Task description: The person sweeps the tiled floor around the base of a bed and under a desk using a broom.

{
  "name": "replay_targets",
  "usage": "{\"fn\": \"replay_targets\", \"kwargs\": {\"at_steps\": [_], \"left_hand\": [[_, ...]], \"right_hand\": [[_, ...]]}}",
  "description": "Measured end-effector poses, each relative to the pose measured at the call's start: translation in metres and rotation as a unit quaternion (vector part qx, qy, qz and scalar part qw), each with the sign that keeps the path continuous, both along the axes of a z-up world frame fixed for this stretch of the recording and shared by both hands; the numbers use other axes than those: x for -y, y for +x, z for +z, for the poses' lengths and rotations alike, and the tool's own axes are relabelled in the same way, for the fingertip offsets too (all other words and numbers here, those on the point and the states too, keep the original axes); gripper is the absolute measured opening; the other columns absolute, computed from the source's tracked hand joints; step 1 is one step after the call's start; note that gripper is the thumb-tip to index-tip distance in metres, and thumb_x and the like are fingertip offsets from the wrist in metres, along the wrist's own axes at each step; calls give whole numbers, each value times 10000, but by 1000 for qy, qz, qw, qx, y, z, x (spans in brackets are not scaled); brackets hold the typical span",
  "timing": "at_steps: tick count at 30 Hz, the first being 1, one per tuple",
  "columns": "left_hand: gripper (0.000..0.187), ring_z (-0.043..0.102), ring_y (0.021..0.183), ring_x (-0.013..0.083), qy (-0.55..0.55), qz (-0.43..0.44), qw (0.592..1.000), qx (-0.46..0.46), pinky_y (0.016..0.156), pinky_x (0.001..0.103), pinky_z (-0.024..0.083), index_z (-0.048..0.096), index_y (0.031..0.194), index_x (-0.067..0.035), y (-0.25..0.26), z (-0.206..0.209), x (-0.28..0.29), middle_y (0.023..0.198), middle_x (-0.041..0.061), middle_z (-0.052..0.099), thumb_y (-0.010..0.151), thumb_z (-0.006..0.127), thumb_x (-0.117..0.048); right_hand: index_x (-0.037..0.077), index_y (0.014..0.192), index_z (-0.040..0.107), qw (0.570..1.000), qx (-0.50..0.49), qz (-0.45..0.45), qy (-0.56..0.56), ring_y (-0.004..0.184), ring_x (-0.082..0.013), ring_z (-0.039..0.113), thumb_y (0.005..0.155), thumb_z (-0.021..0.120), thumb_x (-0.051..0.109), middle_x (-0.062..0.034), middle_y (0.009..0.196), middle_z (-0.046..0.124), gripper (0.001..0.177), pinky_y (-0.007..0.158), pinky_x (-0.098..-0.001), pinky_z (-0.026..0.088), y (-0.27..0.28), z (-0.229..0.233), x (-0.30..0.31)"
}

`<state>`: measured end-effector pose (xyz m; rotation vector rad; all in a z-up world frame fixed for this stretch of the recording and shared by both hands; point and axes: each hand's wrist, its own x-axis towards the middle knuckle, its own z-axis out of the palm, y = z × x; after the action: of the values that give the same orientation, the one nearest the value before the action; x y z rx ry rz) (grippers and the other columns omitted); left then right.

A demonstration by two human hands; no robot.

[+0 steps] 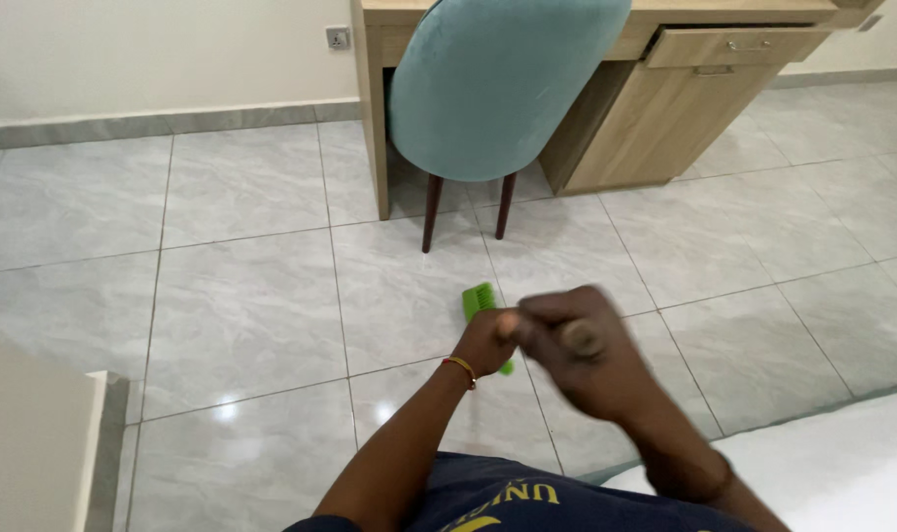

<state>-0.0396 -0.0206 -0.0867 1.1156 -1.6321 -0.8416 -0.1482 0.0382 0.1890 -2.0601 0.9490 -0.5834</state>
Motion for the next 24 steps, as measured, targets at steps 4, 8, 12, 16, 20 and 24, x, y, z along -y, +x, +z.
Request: {"fn": "replay_targets", "kwargs": {"at_steps": [4, 8, 12, 16, 20, 24], "left_hand": [[188, 739, 897, 232, 291, -116, 937, -153, 775, 360, 602, 738, 1035, -58, 7, -8, -2, 1001, 102, 770, 938, 659, -198], [262, 708, 903, 208, 75, -120, 990, -26, 819, 373, 560, 752, 1060, -40, 6, 53, -4, 975, 93, 763, 855, 768, -203], [296, 645, 733, 240, 128, -109, 985, 46, 706, 395, 520, 759, 1058, -52, 16, 110, -14, 816, 119, 729, 862, 807, -268], [323, 683, 733, 212, 138, -10, 990, 23, 701, 353, 558, 763, 1046, -73, 47, 74, -26, 836, 95, 751, 799, 829, -270], [300, 730, 850, 273, 245, 100, 950, 163, 794, 400, 575, 787, 1023, -156, 103, -6, -80, 913, 99, 779, 752, 824, -279], [224, 736, 810, 270, 322, 166, 910, 201, 772, 406, 571, 799, 987, -195, 124, -30, -115, 829, 81, 782, 792, 791, -306]], "right_hand": [[16, 822, 709, 994, 24, 103, -10, 510, -104, 581, 965, 654, 302, -28, 661, 688, 324, 491, -291, 452, 2, -27, -8], [45, 713, 753, 997, 58, -15, 51, 465, -115, 508, 961, 647, 322, -43, 527, 606, 387, 436, -322, 437, -42, 0, 17], [151, 624, 524, 954, 291, -52, -57, 416, -125, 502, 1079, 594, 322, 12, 507, 496, 491, 573, -370, 534, -81, 39, 41], [173, 649, 431, 887, 413, -168, 118, 541, -160, 505, 1126, 540, 276, 17, 559, 408, 500, 675, -429, 559, -73, -4, 64], [109, 638, 495, 866, 329, -209, 314, 627, -229, 594, 1026, 519, 237, -25, 556, 458, 409, 980, -543, 558, -26, -103, 34], [108, 623, 487, 877, 292, -106, 366, 648, -209, 526, 1053, 550, 210, -25, 593, 472, 446, 1072, -518, 481, -15, -133, 16]]}}
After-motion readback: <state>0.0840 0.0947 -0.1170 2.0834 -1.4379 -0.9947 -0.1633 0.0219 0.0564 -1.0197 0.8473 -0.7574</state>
